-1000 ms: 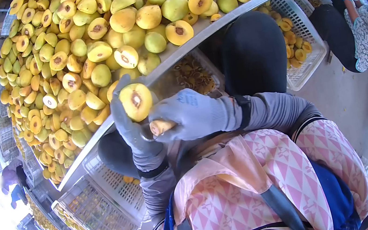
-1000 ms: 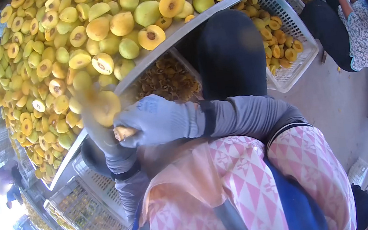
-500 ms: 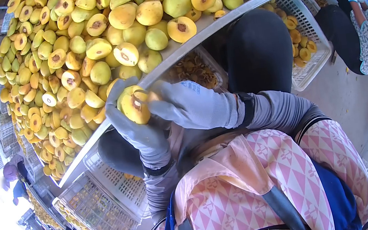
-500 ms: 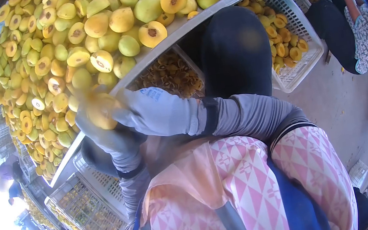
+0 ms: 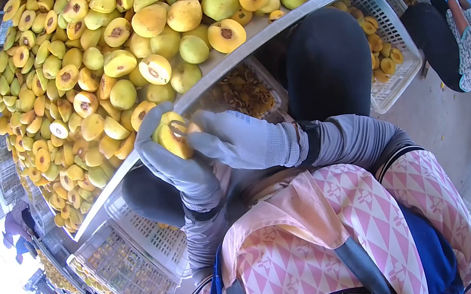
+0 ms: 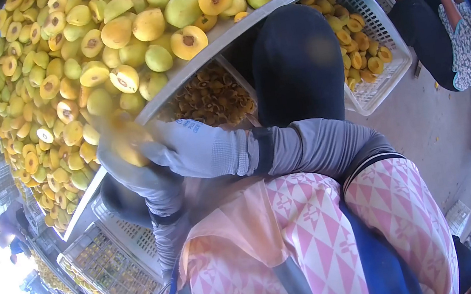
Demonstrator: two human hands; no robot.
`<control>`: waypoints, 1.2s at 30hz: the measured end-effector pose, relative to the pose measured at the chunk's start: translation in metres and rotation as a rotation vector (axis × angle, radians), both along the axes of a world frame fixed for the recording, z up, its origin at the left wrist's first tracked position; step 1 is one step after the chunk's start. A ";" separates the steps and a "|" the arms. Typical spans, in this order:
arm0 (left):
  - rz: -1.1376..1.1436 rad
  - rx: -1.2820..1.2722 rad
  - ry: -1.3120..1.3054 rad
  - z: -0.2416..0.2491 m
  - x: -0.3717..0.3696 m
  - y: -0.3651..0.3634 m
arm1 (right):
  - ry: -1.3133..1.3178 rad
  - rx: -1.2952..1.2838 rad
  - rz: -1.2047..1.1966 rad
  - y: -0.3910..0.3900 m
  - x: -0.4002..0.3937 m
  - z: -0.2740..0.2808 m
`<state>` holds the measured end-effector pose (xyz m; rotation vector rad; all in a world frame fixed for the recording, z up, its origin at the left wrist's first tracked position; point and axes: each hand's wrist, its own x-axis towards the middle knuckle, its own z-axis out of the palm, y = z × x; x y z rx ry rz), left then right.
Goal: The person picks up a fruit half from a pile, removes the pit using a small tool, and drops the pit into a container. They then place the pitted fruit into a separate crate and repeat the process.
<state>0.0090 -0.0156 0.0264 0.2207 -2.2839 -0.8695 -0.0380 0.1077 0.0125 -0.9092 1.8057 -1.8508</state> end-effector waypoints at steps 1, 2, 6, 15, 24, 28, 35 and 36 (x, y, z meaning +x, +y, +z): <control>-0.012 0.042 -0.004 0.001 0.000 0.000 | 0.045 0.027 0.003 0.003 -0.001 0.002; -0.024 0.084 -0.007 0.002 0.001 0.001 | 0.091 0.053 0.006 0.004 -0.002 0.003; -0.012 -0.074 -0.013 0.005 0.001 0.000 | -0.123 -0.018 0.082 -0.002 -0.005 0.006; -0.063 0.155 -0.010 0.017 -0.006 0.008 | 0.209 0.162 -0.004 0.003 -0.002 0.001; -0.114 0.183 -0.085 0.009 -0.003 -0.004 | 0.035 0.050 0.060 0.000 -0.003 -0.001; -0.171 0.141 -0.069 0.005 -0.003 -0.009 | -0.281 -0.109 0.156 -0.006 0.004 -0.009; -0.139 0.405 -0.069 -0.001 -0.011 -0.010 | -0.854 -0.068 0.404 0.007 -0.011 0.006; -0.119 0.451 -0.080 -0.002 -0.012 -0.010 | -0.862 -0.087 0.383 0.007 -0.011 0.006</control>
